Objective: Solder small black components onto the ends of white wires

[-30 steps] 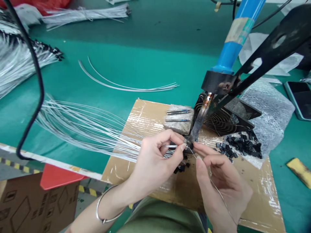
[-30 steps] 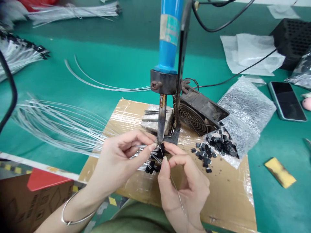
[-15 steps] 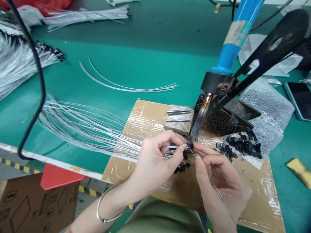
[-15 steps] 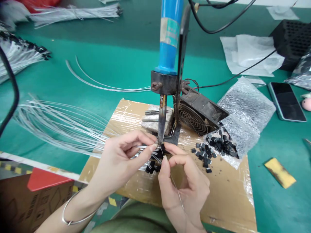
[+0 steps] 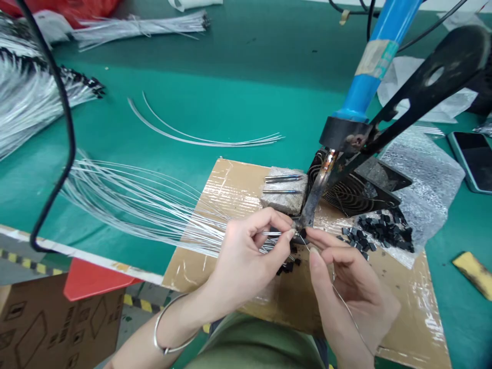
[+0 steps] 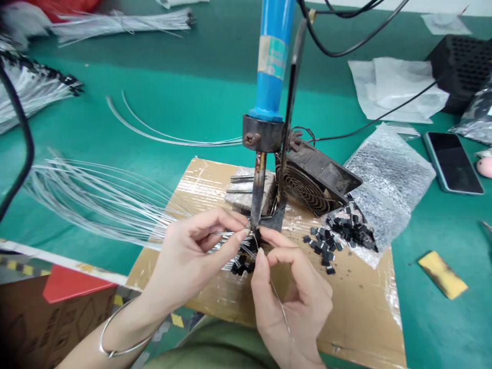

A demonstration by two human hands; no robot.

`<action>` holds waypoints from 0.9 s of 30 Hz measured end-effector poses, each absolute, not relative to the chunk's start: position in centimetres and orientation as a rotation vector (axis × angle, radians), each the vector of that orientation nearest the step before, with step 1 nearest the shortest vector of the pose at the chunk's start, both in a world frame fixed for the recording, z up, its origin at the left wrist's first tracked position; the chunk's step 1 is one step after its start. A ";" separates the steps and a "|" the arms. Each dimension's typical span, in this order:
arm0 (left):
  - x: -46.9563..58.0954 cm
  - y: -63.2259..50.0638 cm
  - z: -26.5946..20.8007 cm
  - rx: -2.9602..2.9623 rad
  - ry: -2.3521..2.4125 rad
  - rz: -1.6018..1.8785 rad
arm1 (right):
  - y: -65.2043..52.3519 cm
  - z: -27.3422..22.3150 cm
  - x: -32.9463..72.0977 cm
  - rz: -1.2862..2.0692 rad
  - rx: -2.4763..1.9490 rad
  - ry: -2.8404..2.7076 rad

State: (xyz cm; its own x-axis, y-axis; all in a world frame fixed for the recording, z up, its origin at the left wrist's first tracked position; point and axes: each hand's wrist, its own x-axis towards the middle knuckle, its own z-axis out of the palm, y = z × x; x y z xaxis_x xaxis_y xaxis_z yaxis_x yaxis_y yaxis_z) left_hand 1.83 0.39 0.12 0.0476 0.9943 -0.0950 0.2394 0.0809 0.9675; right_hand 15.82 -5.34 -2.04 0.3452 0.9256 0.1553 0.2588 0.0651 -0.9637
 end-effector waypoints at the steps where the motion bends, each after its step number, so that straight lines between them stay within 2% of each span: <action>1: 1.8 0.4 0.1 1.343 1.376 0.977 | -5.3 -2.0 15.8 0.718 -1.451 -1.151; 27: 1.8 0.2 0.2 1.364 1.379 0.974 | -5.1 -2.3 15.6 0.659 -1.434 -1.169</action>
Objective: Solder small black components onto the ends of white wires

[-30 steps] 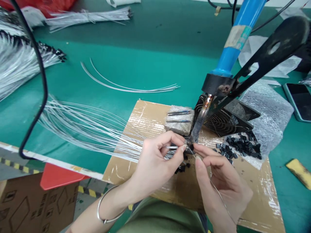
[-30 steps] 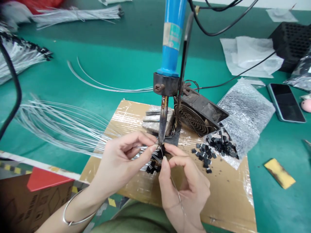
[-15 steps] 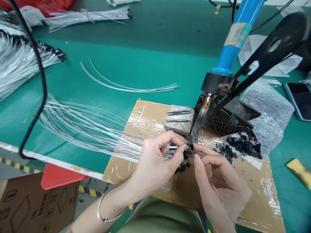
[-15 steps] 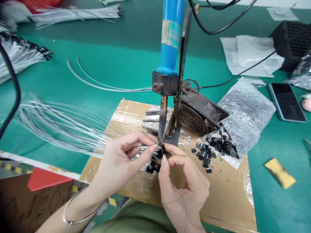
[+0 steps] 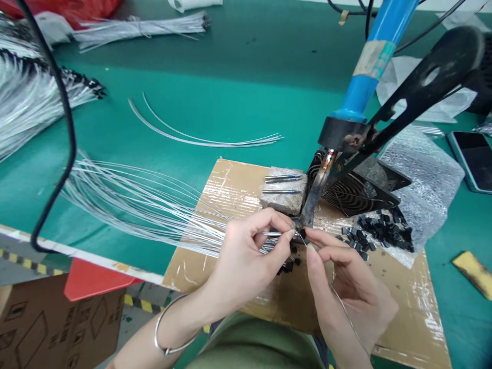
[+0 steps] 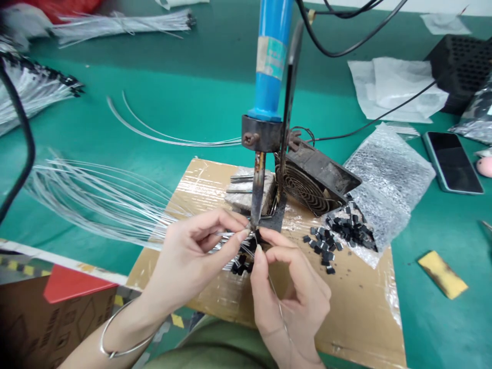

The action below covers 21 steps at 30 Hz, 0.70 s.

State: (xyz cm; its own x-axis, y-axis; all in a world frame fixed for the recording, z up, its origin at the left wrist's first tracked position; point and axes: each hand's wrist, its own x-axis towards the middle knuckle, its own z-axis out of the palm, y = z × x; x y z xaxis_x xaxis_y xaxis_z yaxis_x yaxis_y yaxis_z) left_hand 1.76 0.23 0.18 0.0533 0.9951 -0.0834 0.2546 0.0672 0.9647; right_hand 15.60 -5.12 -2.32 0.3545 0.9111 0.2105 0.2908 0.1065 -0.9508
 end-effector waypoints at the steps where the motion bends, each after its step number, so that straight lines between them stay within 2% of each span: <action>1: 1.8 0.3 0.2 1.367 1.382 0.974 | -5.1 -2.4 15.6 0.659 -1.435 -1.168; 21: 1.8 0.1 0.2 1.390 1.373 0.983 | -5.0 -2.4 15.4 0.625 -1.419 -1.171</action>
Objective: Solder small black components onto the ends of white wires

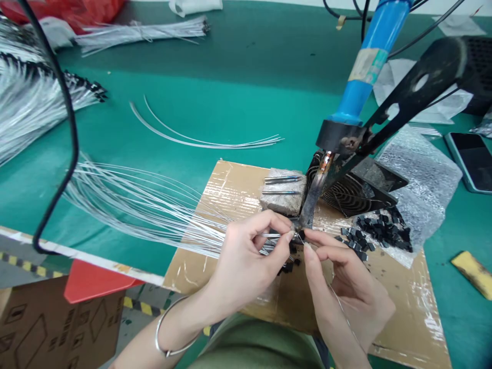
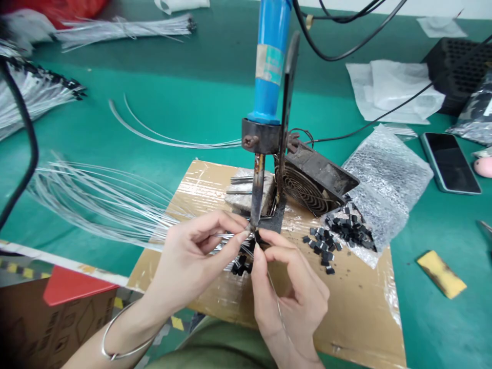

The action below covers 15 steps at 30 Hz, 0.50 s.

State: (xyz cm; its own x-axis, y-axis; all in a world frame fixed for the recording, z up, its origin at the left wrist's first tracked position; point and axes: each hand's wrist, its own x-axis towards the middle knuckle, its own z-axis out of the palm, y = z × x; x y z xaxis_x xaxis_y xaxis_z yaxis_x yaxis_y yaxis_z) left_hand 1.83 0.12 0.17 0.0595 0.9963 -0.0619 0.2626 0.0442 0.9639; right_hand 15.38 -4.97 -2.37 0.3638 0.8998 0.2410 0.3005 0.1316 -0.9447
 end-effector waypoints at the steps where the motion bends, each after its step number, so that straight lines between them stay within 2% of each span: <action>1: 1.9 0.1 0.2 1.394 1.369 0.988 | -5.0 -2.4 15.4 0.624 -1.413 -1.170; 15: 1.9 0.0 0.0 1.422 1.353 1.020 | -4.8 -2.8 15.3 0.598 -1.382 -1.175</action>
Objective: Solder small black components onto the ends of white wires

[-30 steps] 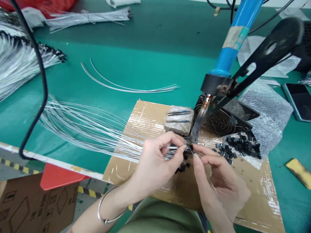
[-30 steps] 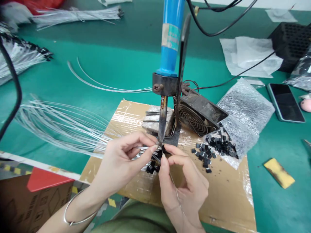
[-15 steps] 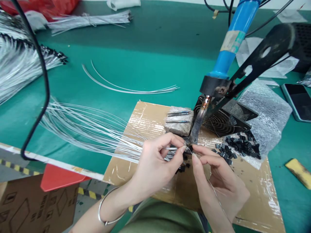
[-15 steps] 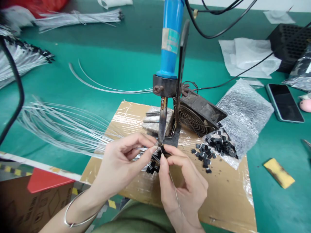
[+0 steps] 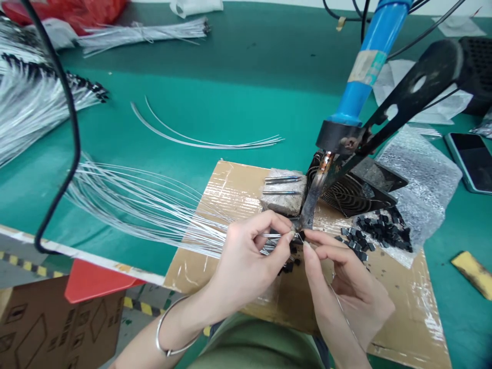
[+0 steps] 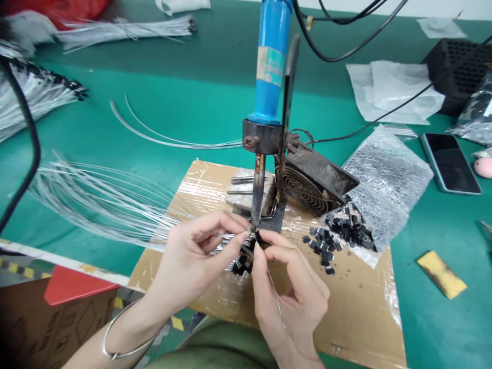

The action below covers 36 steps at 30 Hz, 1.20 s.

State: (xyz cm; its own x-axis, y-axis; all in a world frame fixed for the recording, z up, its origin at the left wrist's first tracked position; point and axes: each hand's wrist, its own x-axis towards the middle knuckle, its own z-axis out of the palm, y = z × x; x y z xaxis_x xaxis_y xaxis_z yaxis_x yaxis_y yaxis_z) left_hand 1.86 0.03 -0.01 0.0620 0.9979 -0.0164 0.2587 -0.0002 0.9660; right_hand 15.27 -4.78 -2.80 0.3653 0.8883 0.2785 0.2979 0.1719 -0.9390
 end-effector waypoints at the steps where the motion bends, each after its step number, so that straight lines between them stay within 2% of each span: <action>1: 1.9 0.0 0.0 1.421 1.352 1.026 | -4.8 -2.8 15.2 0.591 -1.368 -1.175; 21: 1.4 0.0 -0.7 1.424 1.391 0.951 | -5.4 -3.6 16.2 0.686 -1.355 -1.236; 30: -0.5 -0.5 -1.9 1.570 1.445 0.878 | -6.3 -4.1 22.3 0.447 -1.544 -0.721; 34: -1.3 -0.7 -2.5 1.704 1.337 0.910 | -7.0 -6.6 26.5 0.486 -1.509 -0.433; 36: -1.8 -0.8 -2.6 1.771 1.353 0.956 | -7.4 -8.4 28.6 0.498 -1.517 -0.471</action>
State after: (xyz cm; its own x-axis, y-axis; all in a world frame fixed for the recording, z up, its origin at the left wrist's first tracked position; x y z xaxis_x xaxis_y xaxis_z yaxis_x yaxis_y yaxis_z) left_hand -1.78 -0.79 -2.57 0.1813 0.9736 0.1384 0.4561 -0.2080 0.8653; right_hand 28.61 -7.42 -8.39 0.8145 0.5800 -0.0167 -0.0163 -0.0059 -0.9998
